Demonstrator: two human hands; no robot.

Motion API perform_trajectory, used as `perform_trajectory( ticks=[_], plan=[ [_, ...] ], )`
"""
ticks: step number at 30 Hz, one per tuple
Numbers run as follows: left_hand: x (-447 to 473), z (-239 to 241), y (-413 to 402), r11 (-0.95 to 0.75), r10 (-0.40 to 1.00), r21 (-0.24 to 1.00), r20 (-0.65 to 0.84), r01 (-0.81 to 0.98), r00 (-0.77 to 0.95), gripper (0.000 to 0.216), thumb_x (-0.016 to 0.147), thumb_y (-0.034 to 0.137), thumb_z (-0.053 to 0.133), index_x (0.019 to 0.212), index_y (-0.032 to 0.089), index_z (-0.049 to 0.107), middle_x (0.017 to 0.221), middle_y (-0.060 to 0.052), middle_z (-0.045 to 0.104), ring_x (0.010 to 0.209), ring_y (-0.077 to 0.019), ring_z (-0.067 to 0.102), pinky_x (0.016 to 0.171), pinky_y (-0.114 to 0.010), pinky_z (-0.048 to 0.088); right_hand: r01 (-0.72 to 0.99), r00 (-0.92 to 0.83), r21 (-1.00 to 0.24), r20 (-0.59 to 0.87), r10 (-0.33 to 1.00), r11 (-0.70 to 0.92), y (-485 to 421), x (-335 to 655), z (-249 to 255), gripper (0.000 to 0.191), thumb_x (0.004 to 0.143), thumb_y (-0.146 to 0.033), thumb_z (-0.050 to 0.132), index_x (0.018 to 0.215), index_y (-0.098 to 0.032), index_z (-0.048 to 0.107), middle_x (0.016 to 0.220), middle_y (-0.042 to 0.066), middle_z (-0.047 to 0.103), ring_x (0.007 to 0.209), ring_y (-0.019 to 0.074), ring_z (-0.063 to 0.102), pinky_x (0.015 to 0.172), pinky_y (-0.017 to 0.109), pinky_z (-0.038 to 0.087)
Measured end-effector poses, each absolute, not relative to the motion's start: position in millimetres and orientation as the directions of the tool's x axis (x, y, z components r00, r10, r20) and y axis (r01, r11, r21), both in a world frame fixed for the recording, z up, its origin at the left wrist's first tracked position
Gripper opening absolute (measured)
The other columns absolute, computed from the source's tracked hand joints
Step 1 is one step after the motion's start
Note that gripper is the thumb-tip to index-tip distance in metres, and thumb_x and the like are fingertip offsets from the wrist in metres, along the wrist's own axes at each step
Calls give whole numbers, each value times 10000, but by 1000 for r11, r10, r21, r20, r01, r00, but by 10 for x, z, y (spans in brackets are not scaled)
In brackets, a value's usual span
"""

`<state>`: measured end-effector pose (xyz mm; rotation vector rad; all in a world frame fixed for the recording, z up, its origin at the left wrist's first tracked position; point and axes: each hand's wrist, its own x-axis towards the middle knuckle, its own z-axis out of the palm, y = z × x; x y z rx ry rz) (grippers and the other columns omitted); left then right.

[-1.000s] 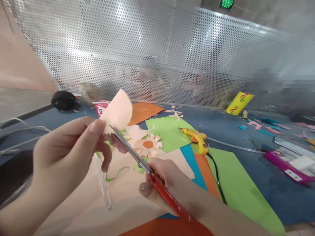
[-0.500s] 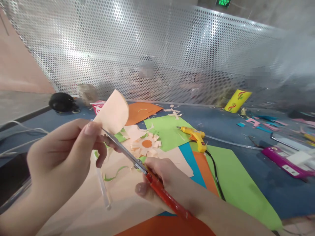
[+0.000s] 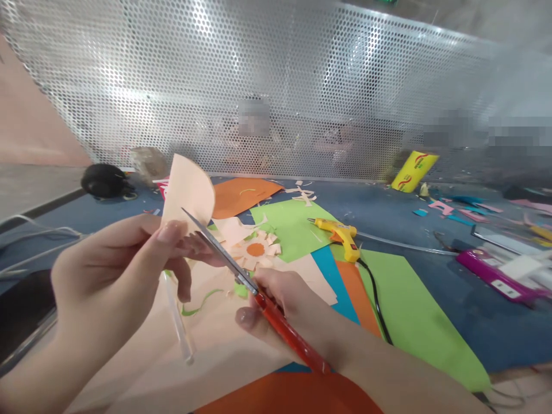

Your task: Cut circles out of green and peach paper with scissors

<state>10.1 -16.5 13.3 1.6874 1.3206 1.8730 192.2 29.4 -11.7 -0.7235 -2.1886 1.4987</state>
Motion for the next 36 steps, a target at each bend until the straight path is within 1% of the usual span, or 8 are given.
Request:
perform_trajectory(
  ticks=[4, 8, 12, 18, 23, 30, 33, 36],
  plan=[
    [74, 124, -179, -542, 689, 688, 692, 484, -213, 190, 886, 277, 565, 732, 221, 661, 647, 33, 725, 356, -49, 515, 304, -133, 460, 193, -785, -933, 39, 618, 305, 292, 1924, -97, 475, 822, -656, 522, 740, -211, 375, 693, -18, 378, 600, 128, 317, 496, 258, 262],
    [73, 120, -183, -535, 676, 627, 720, 567, -158, 203, 886, 250, 552, 701, 221, 631, 624, 50, 712, 355, -23, 479, 339, -95, 442, 202, -801, -924, 34, 597, 324, 315, 1928, -129, 412, 838, -577, 546, 750, -208, 384, 694, -14, 395, 603, 131, 343, 496, 260, 268],
    [71, 109, -177, -538, 695, 668, 697, 514, -179, 199, 897, 295, 542, 727, 244, 632, 619, 47, 708, 359, -54, 502, 301, -129, 444, 191, -798, -906, 81, 598, 378, 343, 1936, -196, 313, 867, -472, 517, 751, -214, 382, 679, -24, 406, 586, 127, 349, 502, 266, 277],
    [76, 128, -188, -514, 730, 736, 645, 441, -225, 256, 896, 317, 552, 669, 250, 651, 553, 22, 689, 431, -107, 621, 306, -143, 470, 181, -795, -919, 74, 602, 351, 336, 1947, -190, 306, 857, -454, 516, 736, -219, 360, 687, -30, 380, 578, 120, 316, 502, 270, 275],
    [83, 136, -195, -532, 734, 748, 641, 397, -223, 253, 904, 288, 541, 693, 242, 673, 603, 32, 708, 415, -89, 610, 289, -128, 454, 165, -788, -925, 85, 610, 342, 333, 1929, -180, 296, 844, -434, 532, 733, -218, 363, 679, -32, 382, 570, 118, 328, 497, 264, 279],
    [80, 146, -202, -534, 738, 745, 641, 399, -210, 263, 910, 296, 537, 675, 236, 638, 590, 56, 673, 536, -111, 695, 315, -125, 462, 219, -795, -923, 18, 606, 316, 333, 1944, -140, 337, 821, -466, 590, 735, -213, 385, 695, -16, 412, 603, 132, 357, 501, 254, 295],
    [85, 156, -202, -538, 730, 734, 652, 415, -206, 260, 910, 285, 541, 674, 227, 634, 607, 58, 684, 494, -77, 662, 356, -119, 485, 207, -806, -933, 8, 592, 295, 341, 1949, -146, 364, 819, -502, 600, 747, -209, 397, 695, -21, 406, 602, 128, 346, 492, 246, 285],
    [88, 163, -204, -542, 725, 730, 657, 416, -207, 290, 913, 291, 531, 642, 229, 613, 589, 56, 686, 473, -78, 643, 324, -127, 467, 184, -805, -939, 26, 593, 291, 344, 1951, -173, 373, 816, -501, 615, 741, -207, 398, 693, -30, 399, 597, 120, 335, 506, 244, 294]
  ],
)
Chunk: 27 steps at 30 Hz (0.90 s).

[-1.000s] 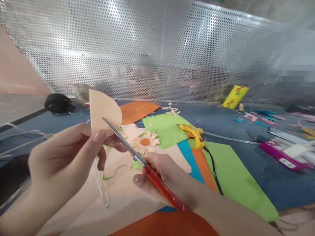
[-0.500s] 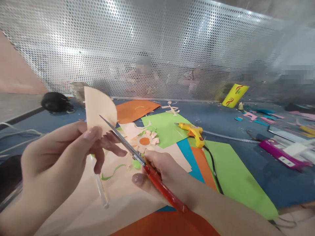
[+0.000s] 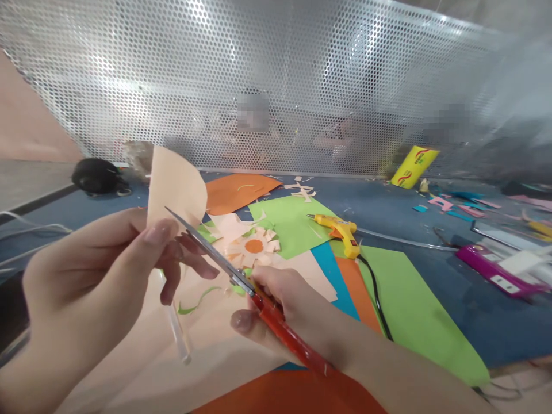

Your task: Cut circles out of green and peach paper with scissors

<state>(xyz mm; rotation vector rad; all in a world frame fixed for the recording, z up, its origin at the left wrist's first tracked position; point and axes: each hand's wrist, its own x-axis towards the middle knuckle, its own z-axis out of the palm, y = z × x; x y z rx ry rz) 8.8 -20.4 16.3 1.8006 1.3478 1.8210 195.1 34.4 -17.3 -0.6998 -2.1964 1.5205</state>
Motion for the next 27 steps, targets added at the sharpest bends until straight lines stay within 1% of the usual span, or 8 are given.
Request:
perform_trajectory(
  ticks=[3, 8, 11, 15, 17, 24, 27],
  plan=[
    [84, 158, -211, -537, 725, 728, 657, 426, -208, 297, 908, 293, 536, 627, 233, 609, 573, 52, 682, 507, -97, 662, 323, -132, 478, 176, -809, -940, 31, 586, 292, 340, 1955, -185, 386, 804, -508, 623, 735, -208, 390, 694, -32, 391, 599, 121, 327, 509, 249, 285],
    [71, 131, -215, -530, 728, 730, 653, 431, -208, 239, 911, 305, 534, 710, 246, 648, 597, 48, 702, 394, -70, 571, 306, -134, 471, 208, -809, -928, 15, 588, 310, 340, 1967, -170, 389, 812, -522, 611, 741, -210, 388, 703, -24, 396, 614, 132, 340, 511, 255, 272],
    [69, 130, -207, -536, 718, 717, 665, 446, -207, 245, 911, 304, 533, 704, 244, 649, 586, 40, 708, 397, -75, 577, 304, -134, 469, 186, -811, -942, 14, 585, 280, 345, 1973, -185, 394, 805, -532, 611, 750, -210, 390, 709, -28, 384, 612, 131, 341, 522, 260, 276],
    [77, 148, -200, -529, 713, 704, 672, 474, -201, 256, 901, 293, 541, 673, 227, 635, 571, 35, 712, 371, -77, 569, 296, -143, 469, 198, -806, -943, -1, 591, 268, 349, 1972, -225, 316, 805, -403, 657, 779, -212, 408, 751, -27, 397, 636, 128, 348, 542, 257, 294],
    [78, 151, -202, -523, 718, 708, 666, 475, -202, 257, 900, 289, 541, 669, 224, 632, 567, 34, 711, 379, -80, 575, 292, -143, 466, 204, -805, -942, -6, 593, 267, 348, 1966, -228, 305, 809, -370, 657, 773, -213, 398, 740, -32, 394, 627, 124, 336, 540, 256, 289],
    [69, 134, -206, -530, 742, 745, 639, 406, -203, 247, 912, 291, 533, 706, 235, 657, 609, 29, 731, 360, -82, 569, 287, -159, 470, 200, -803, -933, 19, 596, 298, 335, 1946, -184, 371, 810, -487, 619, 741, -210, 382, 713, -24, 400, 616, 127, 342, 512, 252, 289],
    [67, 135, -204, -538, 741, 745, 641, 395, -199, 235, 910, 285, 536, 719, 241, 667, 615, 24, 732, 359, -88, 571, 282, -167, 468, 219, -799, -929, 5, 601, 299, 330, 1943, -184, 367, 816, -493, 616, 747, -215, 387, 721, -23, 406, 614, 127, 345, 507, 245, 297]
  ],
)
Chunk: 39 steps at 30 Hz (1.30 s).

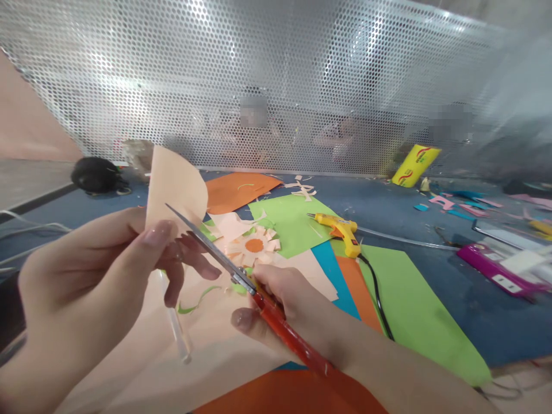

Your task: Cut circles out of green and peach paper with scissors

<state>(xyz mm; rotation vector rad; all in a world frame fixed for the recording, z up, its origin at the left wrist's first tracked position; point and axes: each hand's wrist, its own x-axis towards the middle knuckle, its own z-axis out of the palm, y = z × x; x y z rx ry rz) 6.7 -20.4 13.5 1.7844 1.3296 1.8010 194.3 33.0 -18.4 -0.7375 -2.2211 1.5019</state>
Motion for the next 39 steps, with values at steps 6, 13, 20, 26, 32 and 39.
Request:
perform_trajectory(
  ticks=[6, 13, 20, 26, 32, 39],
  plan=[
    [61, 133, -213, -534, 743, 749, 637, 391, -206, 239, 907, 280, 540, 703, 231, 655, 614, 22, 729, 371, -84, 569, 290, -160, 469, 230, -795, -925, 1, 607, 302, 318, 1941, -135, 385, 818, -528, 591, 738, -217, 379, 707, -23, 393, 610, 131, 341, 504, 252, 278],
    [71, 129, -205, -547, 735, 743, 647, 386, -204, 241, 907, 282, 538, 707, 243, 667, 618, 28, 718, 377, -87, 566, 280, -169, 470, 223, -801, -929, -1, 599, 297, 318, 1947, -140, 342, 839, -447, 603, 741, -215, 371, 701, -37, 360, 597, 118, 297, 501, 254, 256],
    [65, 143, -211, -545, 732, 732, 653, 410, -194, 257, 905, 263, 541, 685, 218, 665, 621, 27, 715, 383, -77, 563, 278, -162, 466, 222, -809, -919, 12, 587, 325, 311, 1947, -107, 369, 832, -502, 569, 718, -220, 361, 679, -30, 357, 593, 129, 297, 491, 262, 252],
    [75, 155, -188, -540, 717, 707, 671, 457, -190, 311, 906, 287, 533, 612, 220, 609, 610, 35, 700, 520, -111, 664, 296, -153, 466, 237, -809, -909, 10, 588, 342, 316, 1957, -120, 313, 852, -437, 544, 732, -215, 359, 690, -32, 362, 593, 121, 303, 503, 260, 262],
    [33, 146, -204, -499, 744, 724, 640, 476, -194, 322, 914, 321, 527, 614, 224, 592, 609, 50, 709, 489, -101, 646, 301, -166, 447, 243, -812, -927, -32, 583, 287, 308, 1969, -93, 323, 855, -464, 542, 746, -216, 366, 691, -30, 352, 588, 122, 290, 488, 260, 243],
    [46, 153, -206, -490, 757, 752, 618, 440, -213, 340, 907, 328, 531, 591, 219, 593, 564, 32, 691, 573, -122, 690, 334, -141, 461, 231, -805, -931, -20, 594, 282, 310, 1964, -130, 348, 841, -483, 562, 725, -221, 365, 651, -46, 326, 558, 115, 272, 471, 263, 216]
  ],
)
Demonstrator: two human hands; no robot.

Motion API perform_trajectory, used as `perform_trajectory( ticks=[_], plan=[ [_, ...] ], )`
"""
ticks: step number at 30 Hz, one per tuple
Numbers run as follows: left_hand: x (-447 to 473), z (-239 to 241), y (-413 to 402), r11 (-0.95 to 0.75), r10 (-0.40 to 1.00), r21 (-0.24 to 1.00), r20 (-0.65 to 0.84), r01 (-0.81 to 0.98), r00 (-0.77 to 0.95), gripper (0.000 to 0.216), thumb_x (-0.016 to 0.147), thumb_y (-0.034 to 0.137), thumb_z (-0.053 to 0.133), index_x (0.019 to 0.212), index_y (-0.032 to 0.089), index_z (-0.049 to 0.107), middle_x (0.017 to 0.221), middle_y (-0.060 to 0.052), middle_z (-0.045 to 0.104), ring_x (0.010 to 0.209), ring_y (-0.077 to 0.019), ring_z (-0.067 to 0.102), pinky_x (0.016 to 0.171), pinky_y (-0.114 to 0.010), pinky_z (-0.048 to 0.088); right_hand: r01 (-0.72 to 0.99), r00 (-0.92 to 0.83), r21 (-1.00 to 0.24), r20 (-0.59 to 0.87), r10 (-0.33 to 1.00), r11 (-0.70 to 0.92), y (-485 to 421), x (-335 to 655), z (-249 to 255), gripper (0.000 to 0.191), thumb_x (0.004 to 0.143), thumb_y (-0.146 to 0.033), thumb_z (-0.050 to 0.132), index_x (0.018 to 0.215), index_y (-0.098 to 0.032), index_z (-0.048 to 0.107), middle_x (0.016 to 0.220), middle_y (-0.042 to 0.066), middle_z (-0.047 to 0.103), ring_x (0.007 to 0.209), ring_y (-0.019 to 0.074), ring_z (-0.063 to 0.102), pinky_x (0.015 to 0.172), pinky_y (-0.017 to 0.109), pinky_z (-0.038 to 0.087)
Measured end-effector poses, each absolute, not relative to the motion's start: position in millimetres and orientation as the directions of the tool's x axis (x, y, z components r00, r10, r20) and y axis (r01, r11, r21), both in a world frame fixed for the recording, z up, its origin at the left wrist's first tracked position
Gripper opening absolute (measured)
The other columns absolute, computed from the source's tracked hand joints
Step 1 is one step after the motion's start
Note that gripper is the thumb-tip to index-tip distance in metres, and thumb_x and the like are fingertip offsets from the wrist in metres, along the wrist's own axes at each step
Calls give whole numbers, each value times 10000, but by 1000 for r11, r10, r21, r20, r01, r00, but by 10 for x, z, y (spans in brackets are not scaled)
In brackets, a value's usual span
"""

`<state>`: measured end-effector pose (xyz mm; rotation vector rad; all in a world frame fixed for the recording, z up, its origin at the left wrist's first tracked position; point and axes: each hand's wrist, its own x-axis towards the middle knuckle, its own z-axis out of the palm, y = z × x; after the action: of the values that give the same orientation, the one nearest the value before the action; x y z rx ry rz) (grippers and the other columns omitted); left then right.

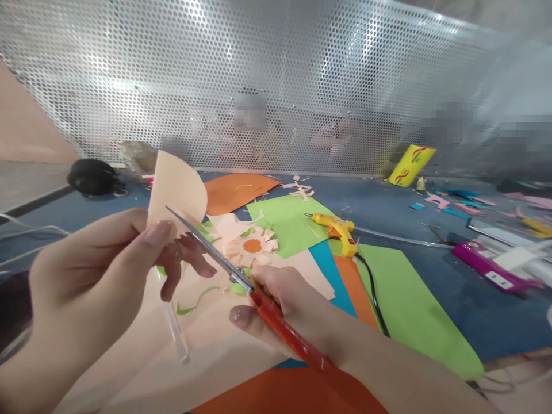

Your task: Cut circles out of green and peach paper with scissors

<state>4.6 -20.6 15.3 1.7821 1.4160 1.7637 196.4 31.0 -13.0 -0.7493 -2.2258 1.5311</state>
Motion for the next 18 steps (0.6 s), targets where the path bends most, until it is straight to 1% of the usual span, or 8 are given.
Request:
perform_trajectory(
  ticks=[2, 5, 9, 15, 18],
  plan=[
    [53, 153, -202, -490, 762, 764, 609, 420, -219, 329, 905, 329, 533, 605, 215, 603, 561, 29, 686, 537, -118, 673, 331, -145, 465, 235, -801, -930, -22, 598, 281, 318, 1957, -129, 366, 835, -500, 573, 723, -221, 364, 645, -51, 322, 553, 112, 270, 467, 263, 216],
    [55, 146, -192, -489, 776, 782, 592, 386, -216, 313, 905, 340, 534, 634, 207, 616, 592, 23, 696, 427, -94, 596, 299, -165, 451, 236, -799, -926, -12, 601, 295, 330, 1942, -119, 388, 831, -516, 583, 719, -220, 359, 643, -54, 309, 553, 109, 259, 465, 259, 221],
    [62, 137, -179, -473, 793, 802, 568, 365, -219, 304, 902, 330, 539, 638, 203, 624, 603, 16, 704, 392, -82, 560, 304, -168, 447, 222, -802, -930, -4, 598, 292, 329, 1933, -110, 414, 827, -544, 577, 698, -223, 350, 623, -58, 304, 533, 104, 253, 459, 256, 222],
    [67, 148, -186, -469, 792, 807, 564, 360, -234, 292, 896, 307, 545, 634, 220, 639, 576, 24, 691, 400, -77, 568, 321, -145, 444, 215, -802, -929, 7, 597, 300, 320, 1946, -115, 333, 855, -436, 556, 704, -219, 355, 638, -53, 313, 552, 108, 286, 477, 254, 235],
    [53, 146, -186, -466, 798, 805, 562, 368, -219, 284, 902, 314, 541, 654, 226, 648, 578, 23, 697, 382, -72, 549, 327, -149, 449, 205, -804, -936, 6, 595, 287, 328, 1948, -117, 316, 857, -413, 551, 708, -213, 357, 628, -62, 309, 546, 101, 285, 476, 251, 230]
  ],
)
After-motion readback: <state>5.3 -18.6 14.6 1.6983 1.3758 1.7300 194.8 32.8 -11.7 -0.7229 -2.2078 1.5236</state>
